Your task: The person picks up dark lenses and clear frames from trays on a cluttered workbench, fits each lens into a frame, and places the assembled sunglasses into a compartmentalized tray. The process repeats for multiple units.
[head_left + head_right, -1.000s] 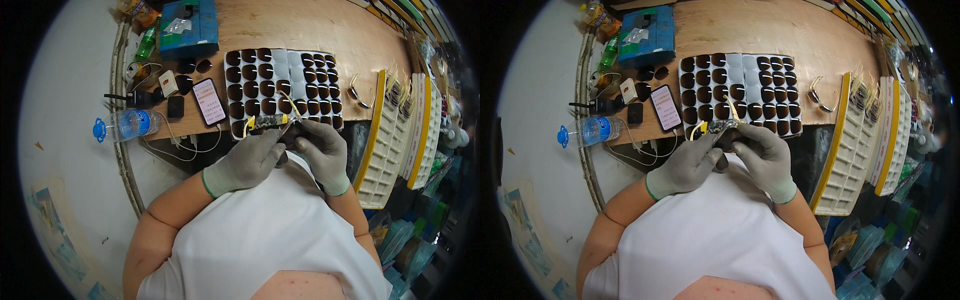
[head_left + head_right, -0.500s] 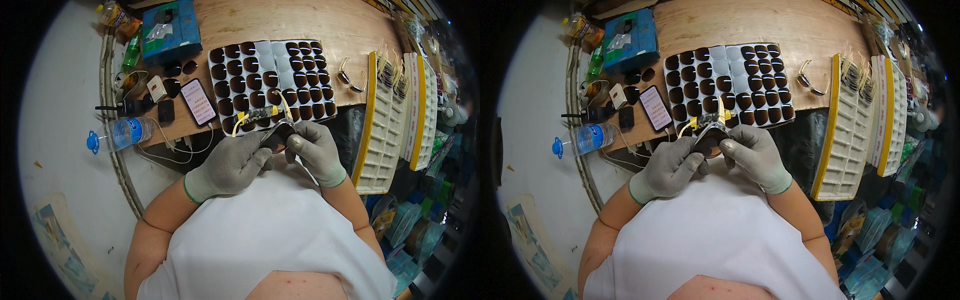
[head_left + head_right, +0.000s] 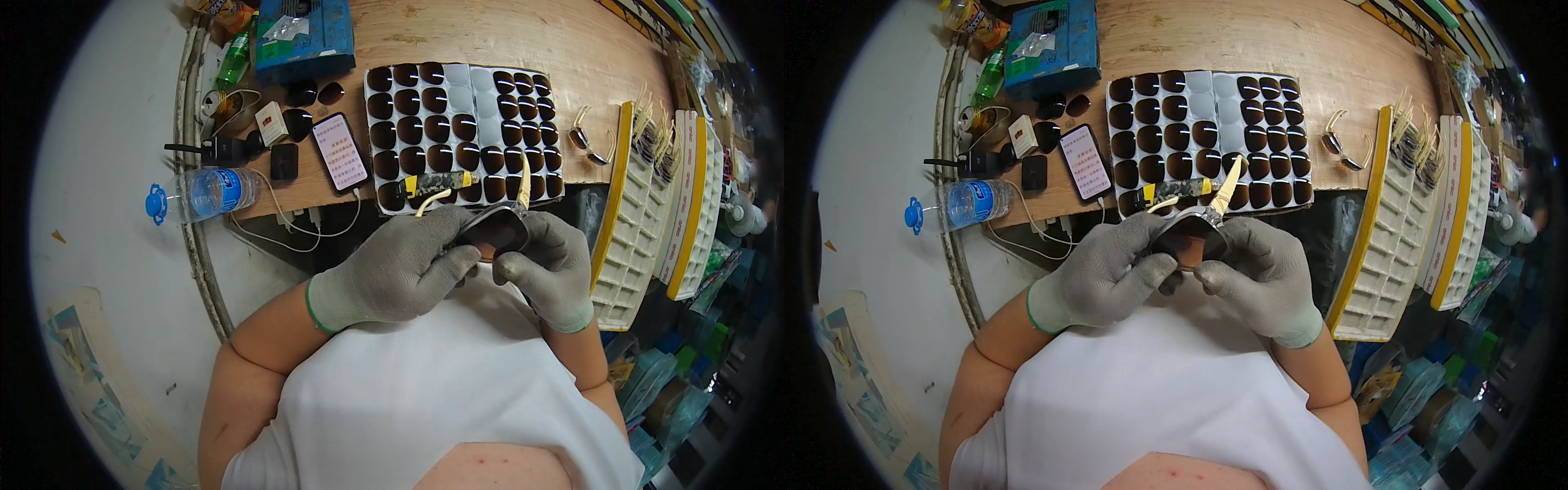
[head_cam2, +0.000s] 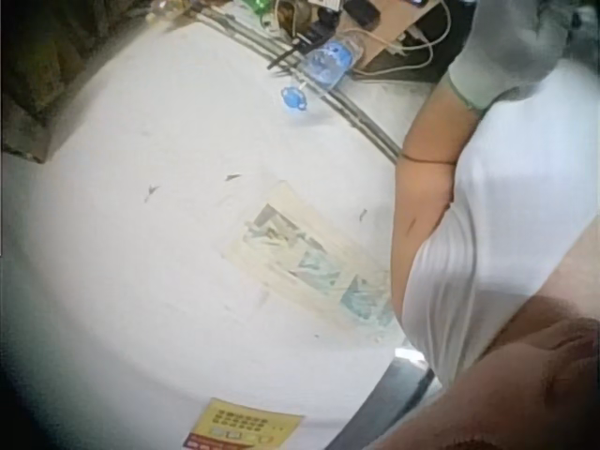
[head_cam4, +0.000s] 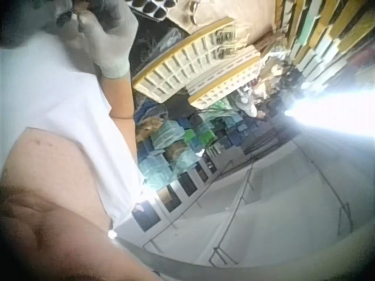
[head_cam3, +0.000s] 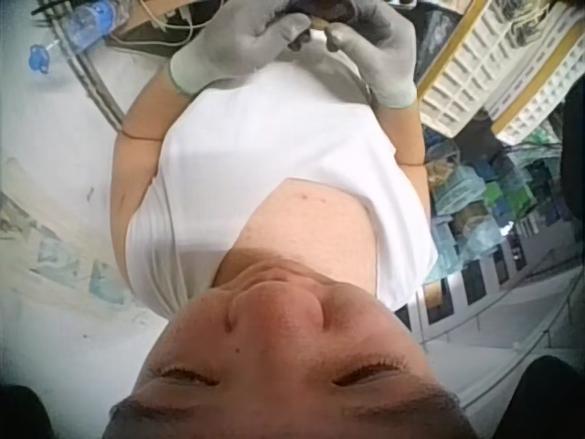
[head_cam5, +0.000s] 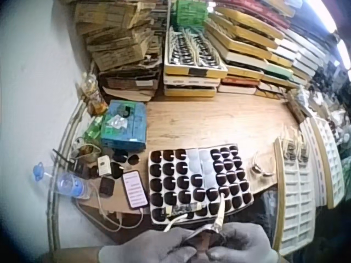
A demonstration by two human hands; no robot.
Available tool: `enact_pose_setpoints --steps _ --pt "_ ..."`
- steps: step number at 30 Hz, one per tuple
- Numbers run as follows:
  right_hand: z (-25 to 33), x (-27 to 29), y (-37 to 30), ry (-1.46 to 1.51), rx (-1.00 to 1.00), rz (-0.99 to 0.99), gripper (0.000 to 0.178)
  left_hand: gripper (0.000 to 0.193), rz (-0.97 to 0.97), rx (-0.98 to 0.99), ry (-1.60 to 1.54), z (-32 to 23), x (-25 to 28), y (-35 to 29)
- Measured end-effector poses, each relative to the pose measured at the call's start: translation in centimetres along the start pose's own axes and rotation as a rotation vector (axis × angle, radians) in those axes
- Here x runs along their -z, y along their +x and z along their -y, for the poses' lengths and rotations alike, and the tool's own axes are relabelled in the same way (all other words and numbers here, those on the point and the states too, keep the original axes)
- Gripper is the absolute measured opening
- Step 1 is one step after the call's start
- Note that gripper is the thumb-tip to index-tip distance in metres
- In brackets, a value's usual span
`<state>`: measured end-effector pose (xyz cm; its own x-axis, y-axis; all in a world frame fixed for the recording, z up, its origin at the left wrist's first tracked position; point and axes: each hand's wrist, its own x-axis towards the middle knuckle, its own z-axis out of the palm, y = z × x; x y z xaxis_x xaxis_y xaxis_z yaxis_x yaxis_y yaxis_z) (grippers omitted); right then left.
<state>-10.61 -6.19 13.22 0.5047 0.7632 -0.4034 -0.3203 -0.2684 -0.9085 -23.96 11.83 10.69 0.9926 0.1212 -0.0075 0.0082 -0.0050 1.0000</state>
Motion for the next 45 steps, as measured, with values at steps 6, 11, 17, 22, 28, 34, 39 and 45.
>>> enact_pose_setpoints --steps 6,11,17,22,28,34,39,45 --pt "-1.2 1.6 0.7 0.051 -0.043 0.12 0.02 0.044 -0.006 -0.112 0.264 -1.1 -1.5 1.2" --pt "-1.4 3.5 1.7 0.036 0.031 0.093 0.026 0.045 -0.082 -0.262 0.41 0.0 -2.5 3.7" --pt "-2.6 6.8 5.2 -0.571 0.553 -0.084 0.062 0.035 0.197 0.03 0.797 -1.3 -2.1 7.5" --pt "-1.2 12.4 6.5 -0.776 0.497 0.305 0.027 0.031 -0.218 0.253 0.269 5.1 -2.3 15.2" --pt "0.0 16.3 7.2 -0.695 0.398 0.153 0.017 0.048 -0.268 0.749 1.098 14.9 -2.9 19.8" --pt "-1.6 14.8 7.9 -0.083 0.279 0.084 0.078 0.039 -0.338 0.588 1.049 16.4 -2.9 19.4" --pt "-1.4 13.3 7.0 -0.044 0.279 0.048 0.048 0.026 -0.365 0.314 0.484 11.9 -2.6 15.8" --pt "-0.5 9.5 5.3 -0.362 0.242 0.152 0.039 0.025 -0.264 0.366 -0.59 3.0 -2.6 7.9"
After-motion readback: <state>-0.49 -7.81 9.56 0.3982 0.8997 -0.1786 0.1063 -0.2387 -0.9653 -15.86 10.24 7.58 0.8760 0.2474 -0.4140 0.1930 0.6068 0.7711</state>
